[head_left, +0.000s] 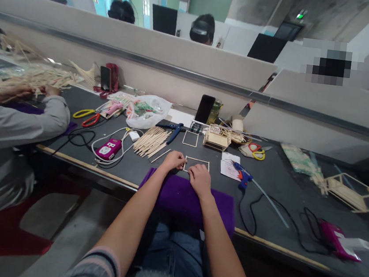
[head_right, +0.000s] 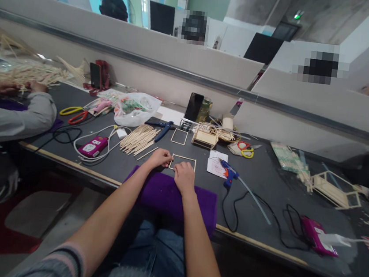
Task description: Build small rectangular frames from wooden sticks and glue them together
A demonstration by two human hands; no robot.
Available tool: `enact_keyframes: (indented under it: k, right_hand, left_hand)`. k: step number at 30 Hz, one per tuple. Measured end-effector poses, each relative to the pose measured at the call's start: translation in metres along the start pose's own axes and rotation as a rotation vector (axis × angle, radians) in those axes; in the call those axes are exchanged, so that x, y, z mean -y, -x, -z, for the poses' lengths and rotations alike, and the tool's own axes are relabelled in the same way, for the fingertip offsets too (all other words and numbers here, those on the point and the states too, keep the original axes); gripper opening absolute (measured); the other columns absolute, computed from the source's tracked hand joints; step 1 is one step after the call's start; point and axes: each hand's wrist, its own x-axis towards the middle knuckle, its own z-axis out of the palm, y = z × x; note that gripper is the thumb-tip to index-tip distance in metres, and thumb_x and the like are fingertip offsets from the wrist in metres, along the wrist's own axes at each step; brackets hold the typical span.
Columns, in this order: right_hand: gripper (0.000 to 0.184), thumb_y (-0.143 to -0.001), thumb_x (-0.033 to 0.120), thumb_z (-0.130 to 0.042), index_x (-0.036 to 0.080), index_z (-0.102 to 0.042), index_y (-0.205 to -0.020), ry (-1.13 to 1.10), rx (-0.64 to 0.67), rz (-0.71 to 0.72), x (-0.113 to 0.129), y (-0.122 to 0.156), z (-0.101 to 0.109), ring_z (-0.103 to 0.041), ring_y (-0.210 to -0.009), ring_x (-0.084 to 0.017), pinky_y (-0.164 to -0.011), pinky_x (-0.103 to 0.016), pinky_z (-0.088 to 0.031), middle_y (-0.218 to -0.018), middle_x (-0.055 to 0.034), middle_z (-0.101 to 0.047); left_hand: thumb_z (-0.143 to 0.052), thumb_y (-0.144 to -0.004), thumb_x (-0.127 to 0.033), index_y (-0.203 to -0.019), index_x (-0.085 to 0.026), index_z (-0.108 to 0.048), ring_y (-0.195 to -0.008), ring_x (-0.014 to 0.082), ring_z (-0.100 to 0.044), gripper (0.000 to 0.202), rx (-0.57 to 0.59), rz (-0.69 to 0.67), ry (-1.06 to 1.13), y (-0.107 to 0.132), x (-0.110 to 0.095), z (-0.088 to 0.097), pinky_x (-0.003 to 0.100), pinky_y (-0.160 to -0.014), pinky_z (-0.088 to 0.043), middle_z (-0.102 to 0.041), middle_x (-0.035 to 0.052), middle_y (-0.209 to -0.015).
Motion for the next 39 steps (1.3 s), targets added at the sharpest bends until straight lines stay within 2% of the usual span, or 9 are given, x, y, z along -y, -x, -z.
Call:
enact_keyframes:
  k: [7, 12, 17, 22, 26, 29, 33, 35, 39]
  right_hand:
    - [0.019, -0.092, 0.023, -0.05, 0.021, -0.066, -0.082, -0.027, -0.033, 0.005, 0.0, 0.0, 0.001, -0.048, -0.084, -0.021, -0.075, -0.031, -0.035, -0.084, -0.006, -0.061]
    - [0.024, -0.094, 0.025, -0.044, 0.02, -0.065, -0.085, -0.161, -0.244, -0.045, 0.0, 0.002, 0.001, -0.051, -0.084, -0.02, -0.079, -0.031, -0.038, -0.085, -0.0066, -0.064]
    - [0.028, -0.094, 0.032, -0.04, 0.019, -0.065, -0.09, -0.363, -0.556, -0.3, -0.016, 0.0, 0.011, -0.056, -0.079, -0.019, -0.078, -0.031, -0.043, -0.085, -0.0076, -0.067]
    - [0.029, -0.088, 0.038, -0.046, 0.016, -0.066, -0.089, -0.515, -0.683, -0.518, -0.056, -0.011, 0.027, -0.058, -0.074, -0.019, -0.071, -0.03, -0.044, -0.085, -0.0076, -0.068]
    - [0.027, -0.087, 0.036, -0.047, 0.016, -0.067, -0.088, -0.469, -0.641, -0.475, -0.073, -0.021, 0.029, -0.056, -0.074, -0.019, -0.072, -0.031, -0.044, -0.083, -0.0072, -0.067]
    - [0.022, -0.088, 0.03, -0.05, 0.019, -0.069, -0.082, -0.332, -0.454, -0.314, -0.07, -0.031, 0.022, -0.055, -0.08, -0.02, -0.077, -0.033, -0.042, -0.083, -0.0068, -0.067]
    - [0.016, -0.086, 0.025, -0.056, 0.022, -0.071, -0.08, -0.139, -0.202, -0.161, -0.055, -0.045, 0.011, -0.052, -0.084, -0.023, -0.074, -0.034, -0.039, -0.086, -0.0075, -0.067]
    - [0.016, -0.088, 0.024, -0.055, 0.022, -0.071, -0.086, -0.109, -0.208, -0.123, -0.045, -0.045, 0.009, -0.051, -0.085, -0.023, -0.074, -0.034, -0.038, -0.088, -0.0077, -0.067]
    - [0.024, -0.095, 0.026, -0.045, 0.02, -0.068, -0.092, -0.173, -0.341, -0.087, -0.024, -0.02, 0.007, -0.053, -0.084, -0.021, -0.079, -0.032, -0.04, -0.087, -0.0068, -0.068]
  left_hand:
    - [-0.064, -0.079, -0.019, -0.063, -0.015, -0.057, -0.046, 0.0096, -0.059, 0.019, -0.006, -0.007, 0.052, 0.002, -0.001, 0.001, 0.02, -0.05, -0.048, -0.059, -0.0038, -0.048]
    - [-0.065, -0.079, -0.018, -0.062, -0.014, -0.056, -0.042, 0.0086, -0.057, 0.019, -0.012, -0.015, 0.127, 0.004, -0.002, 0.001, 0.018, -0.046, -0.045, -0.057, -0.0038, -0.047]
    - [-0.068, -0.077, -0.025, -0.061, -0.014, -0.054, -0.041, 0.0083, -0.057, 0.023, -0.048, -0.026, 0.222, 0.005, -0.002, 0.001, 0.017, -0.044, -0.044, -0.057, -0.0027, -0.047]
    - [-0.061, -0.079, -0.04, -0.062, -0.016, -0.05, -0.037, 0.0064, -0.05, 0.031, -0.158, -0.074, 0.316, 0.008, 0.0, 0.005, 0.017, -0.039, -0.039, -0.055, -0.0035, -0.049]
    - [-0.056, -0.078, -0.048, -0.063, -0.018, -0.049, -0.033, 0.0046, -0.04, 0.034, -0.32, -0.152, 0.392, 0.008, 0.002, 0.008, 0.016, -0.035, -0.026, -0.051, -0.0052, -0.049]
    - [-0.056, -0.076, -0.048, -0.058, -0.018, -0.049, -0.033, 0.0053, -0.037, 0.035, -0.453, -0.247, 0.393, 0.008, 0.003, 0.009, 0.019, -0.037, -0.025, -0.046, -0.006, -0.044]
    - [-0.054, -0.079, -0.048, -0.057, -0.019, -0.05, -0.037, 0.0072, -0.037, 0.037, -0.512, -0.32, 0.292, 0.007, 0.005, 0.008, 0.021, -0.042, -0.029, -0.044, -0.006, -0.044]
    - [-0.052, -0.081, -0.049, -0.06, -0.019, -0.052, -0.04, 0.0085, -0.038, 0.036, -0.533, -0.341, 0.246, 0.008, 0.007, 0.008, 0.022, -0.045, -0.03, -0.044, -0.0062, -0.045]
    - [-0.046, -0.085, -0.05, -0.066, -0.019, -0.055, -0.048, 0.0109, -0.042, 0.037, -0.526, -0.369, 0.132, 0.013, 0.008, 0.007, 0.022, -0.049, -0.032, -0.045, -0.0052, -0.049]
